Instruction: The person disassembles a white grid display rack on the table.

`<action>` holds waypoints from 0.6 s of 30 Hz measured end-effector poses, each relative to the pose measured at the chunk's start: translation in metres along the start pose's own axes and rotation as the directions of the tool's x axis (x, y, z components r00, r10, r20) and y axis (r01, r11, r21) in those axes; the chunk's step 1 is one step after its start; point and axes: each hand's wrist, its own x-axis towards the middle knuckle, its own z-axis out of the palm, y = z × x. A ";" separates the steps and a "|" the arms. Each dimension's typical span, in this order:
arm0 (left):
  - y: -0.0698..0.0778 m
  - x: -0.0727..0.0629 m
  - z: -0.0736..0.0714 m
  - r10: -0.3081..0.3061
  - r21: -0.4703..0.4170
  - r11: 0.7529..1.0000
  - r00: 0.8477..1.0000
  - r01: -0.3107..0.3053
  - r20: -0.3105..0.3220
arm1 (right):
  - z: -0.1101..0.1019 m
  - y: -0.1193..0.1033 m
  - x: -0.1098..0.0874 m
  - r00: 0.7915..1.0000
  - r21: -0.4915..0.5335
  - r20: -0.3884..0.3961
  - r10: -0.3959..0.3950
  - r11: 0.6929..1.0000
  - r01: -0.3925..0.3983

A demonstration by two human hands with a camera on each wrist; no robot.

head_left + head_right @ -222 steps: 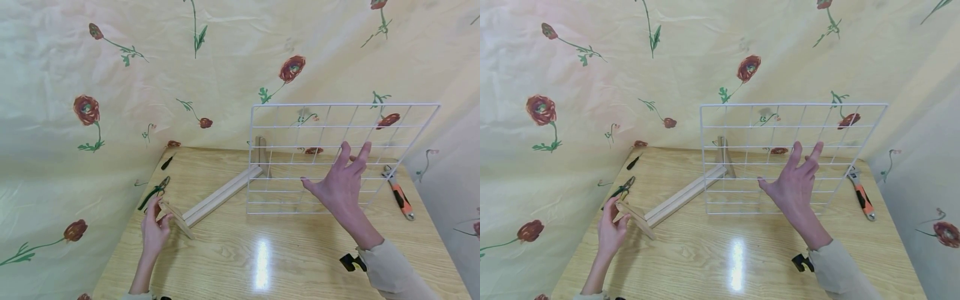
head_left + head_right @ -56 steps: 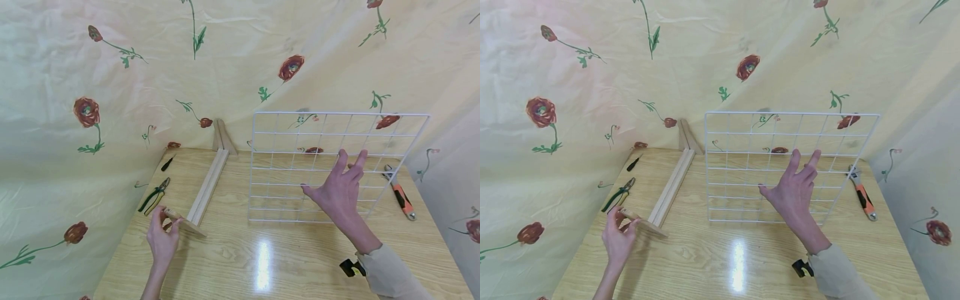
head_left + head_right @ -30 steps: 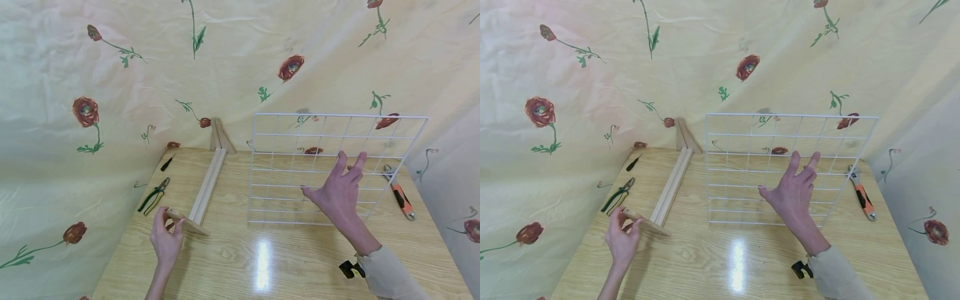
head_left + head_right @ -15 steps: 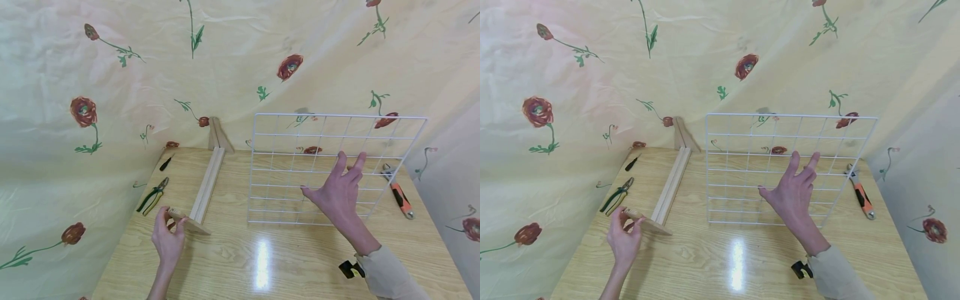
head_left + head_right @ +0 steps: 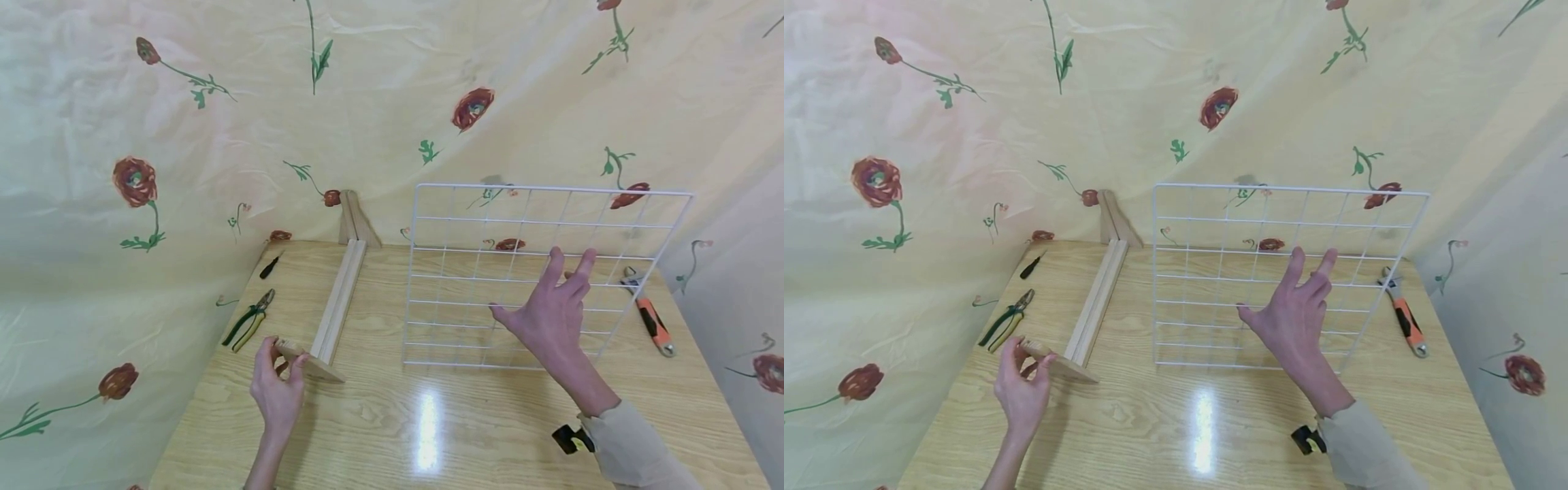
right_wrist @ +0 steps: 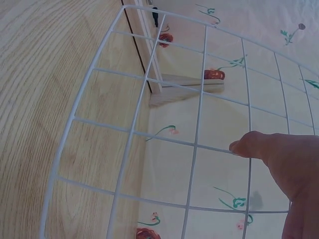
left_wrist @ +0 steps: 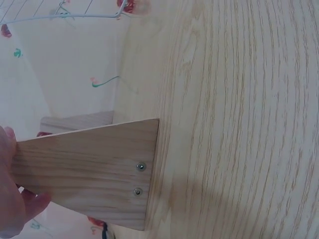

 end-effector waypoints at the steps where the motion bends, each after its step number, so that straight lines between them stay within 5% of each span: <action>1: 0.000 0.000 0.000 0.001 0.003 1.000 1.000 -0.001 0.001 | 0.000 0.000 0.000 1.000 -0.002 0.005 0.004 1.000 -0.004; 11: 0.003 0.000 0.002 0.045 0.017 0.999 0.998 -0.044 -0.037 | 0.000 -0.006 0.007 0.996 -0.019 0.083 0.041 0.999 -0.040; 18: 0.003 -0.001 0.002 0.017 0.031 0.999 1.000 -0.017 -0.024 | 0.003 -0.007 0.010 0.991 -0.017 0.122 0.046 0.999 -0.044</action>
